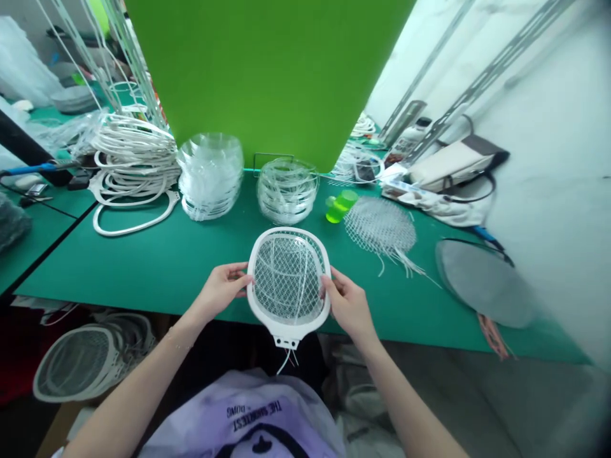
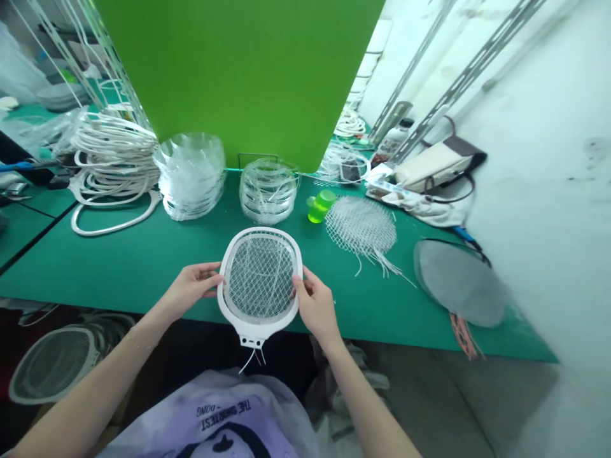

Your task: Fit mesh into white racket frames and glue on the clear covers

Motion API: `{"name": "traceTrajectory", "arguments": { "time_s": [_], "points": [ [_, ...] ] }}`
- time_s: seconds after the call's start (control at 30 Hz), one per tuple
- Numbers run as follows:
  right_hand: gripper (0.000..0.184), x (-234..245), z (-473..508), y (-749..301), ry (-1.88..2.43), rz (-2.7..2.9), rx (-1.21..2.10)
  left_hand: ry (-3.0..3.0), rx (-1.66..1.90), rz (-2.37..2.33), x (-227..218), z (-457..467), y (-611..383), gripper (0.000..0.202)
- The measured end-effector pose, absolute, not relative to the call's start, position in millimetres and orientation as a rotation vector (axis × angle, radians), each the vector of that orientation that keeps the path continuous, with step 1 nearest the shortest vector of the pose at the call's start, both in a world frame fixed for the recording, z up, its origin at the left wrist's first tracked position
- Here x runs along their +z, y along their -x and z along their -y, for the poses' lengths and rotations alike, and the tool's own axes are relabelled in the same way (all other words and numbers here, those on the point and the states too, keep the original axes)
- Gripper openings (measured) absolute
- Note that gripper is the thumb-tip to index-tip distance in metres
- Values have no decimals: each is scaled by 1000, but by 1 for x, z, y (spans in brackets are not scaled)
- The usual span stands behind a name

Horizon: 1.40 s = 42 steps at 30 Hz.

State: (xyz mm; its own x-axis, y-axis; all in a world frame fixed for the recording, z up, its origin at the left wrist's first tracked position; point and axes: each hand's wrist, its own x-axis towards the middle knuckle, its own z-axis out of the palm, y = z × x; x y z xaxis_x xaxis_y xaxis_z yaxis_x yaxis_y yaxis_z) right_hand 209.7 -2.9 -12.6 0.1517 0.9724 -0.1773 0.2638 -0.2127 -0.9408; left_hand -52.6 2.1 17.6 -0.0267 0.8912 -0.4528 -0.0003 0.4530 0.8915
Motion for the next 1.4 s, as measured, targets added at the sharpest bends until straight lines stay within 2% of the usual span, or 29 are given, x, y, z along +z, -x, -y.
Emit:
{"name": "traceTrajectory", "arguments": {
  "time_s": [0.13,0.33,0.53,0.7,0.87,0.97,1.17,1.27,1.4],
  "points": [
    [58,-27,-12,-217,1648,1481,950,-922,855,-1482,0,-15,41,34],
    [52,-32,-15,-214,1832,1686,705,-1136,851,-1654,-19,-10,37,35],
    [52,-25,-17,-201,2121,1865,499,-1422,829,-1804,-14,-3,35,29],
    [54,-27,-12,-192,2217,1957,304,-1734,844,-1865,-11,6,23,43],
    [60,-36,-14,-199,2117,2028,204,-2316,462,-1670,-25,7,4,53],
    [62,-36,-15,-200,1976,2045,120,-2428,294,-1635,-33,5,1,61],
    [73,-45,13,-177,1610,2292,111,-2467,286,-1625,-36,4,3,64],
    [72,-49,17,-173,1643,2337,116,-2463,293,-1611,-35,4,3,65],
    [73,-41,-26,-187,1667,2292,196,-2460,330,-1609,-33,4,2,65]
  ]
}}
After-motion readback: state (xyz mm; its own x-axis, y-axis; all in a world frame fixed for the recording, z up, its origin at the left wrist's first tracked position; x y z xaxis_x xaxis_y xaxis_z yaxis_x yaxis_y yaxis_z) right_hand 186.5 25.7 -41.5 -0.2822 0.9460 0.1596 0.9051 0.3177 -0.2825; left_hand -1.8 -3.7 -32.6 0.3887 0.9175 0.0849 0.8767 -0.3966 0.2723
